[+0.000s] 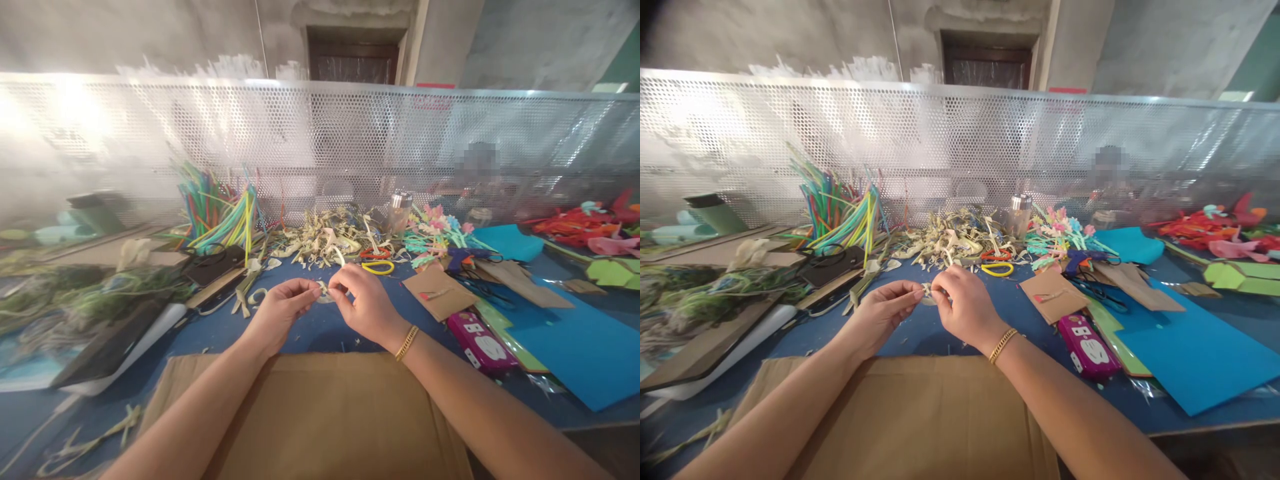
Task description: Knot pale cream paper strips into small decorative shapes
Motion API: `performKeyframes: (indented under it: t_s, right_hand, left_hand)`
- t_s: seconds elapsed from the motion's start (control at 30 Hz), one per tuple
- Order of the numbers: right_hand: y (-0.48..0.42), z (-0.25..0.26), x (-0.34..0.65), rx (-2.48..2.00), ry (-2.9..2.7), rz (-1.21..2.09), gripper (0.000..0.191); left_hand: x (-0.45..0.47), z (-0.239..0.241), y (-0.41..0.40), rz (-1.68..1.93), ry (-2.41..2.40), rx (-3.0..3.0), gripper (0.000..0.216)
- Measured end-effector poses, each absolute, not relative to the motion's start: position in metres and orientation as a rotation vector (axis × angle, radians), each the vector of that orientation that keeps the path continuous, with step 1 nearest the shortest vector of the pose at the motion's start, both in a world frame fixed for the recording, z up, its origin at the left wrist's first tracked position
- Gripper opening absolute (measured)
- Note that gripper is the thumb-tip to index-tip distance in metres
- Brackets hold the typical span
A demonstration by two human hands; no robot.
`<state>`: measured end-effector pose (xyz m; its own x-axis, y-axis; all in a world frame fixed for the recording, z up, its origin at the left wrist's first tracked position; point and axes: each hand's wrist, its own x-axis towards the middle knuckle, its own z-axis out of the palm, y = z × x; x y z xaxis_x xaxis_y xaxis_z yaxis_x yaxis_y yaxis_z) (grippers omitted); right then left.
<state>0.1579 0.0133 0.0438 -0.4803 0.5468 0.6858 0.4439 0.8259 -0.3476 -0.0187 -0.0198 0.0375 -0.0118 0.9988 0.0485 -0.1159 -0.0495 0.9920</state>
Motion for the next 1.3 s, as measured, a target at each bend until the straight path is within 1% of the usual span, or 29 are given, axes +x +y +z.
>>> performKeyframes:
  t_s: [0.8,0.97,1.17,1.3]
  right_hand:
    - [0.0179,0.0398,0.1535,-0.686,-2.062,0.382,0.012]
    - [0.0209,0.0362,0.1539,-0.726,-2.006,0.5,0.011]
    - [0.0209,0.0361,0.1545,-0.716,-2.025,0.474,0.009]
    - [0.0185,0.0379,0.1541,-0.712,-2.018,0.515,0.006]
  left_hand:
    - [-0.0153,0.0381,-0.0202,1.337,1.242,1.167,0.031]
    - [-0.0167,0.0359,-0.0188,1.327,1.141,1.168,0.028]
    - [-0.0196,0.0345,-0.0167,1.348,1.126,1.154,0.024]
    - [-0.0189,0.0365,-0.0187,1.367,1.168,1.183,0.024]
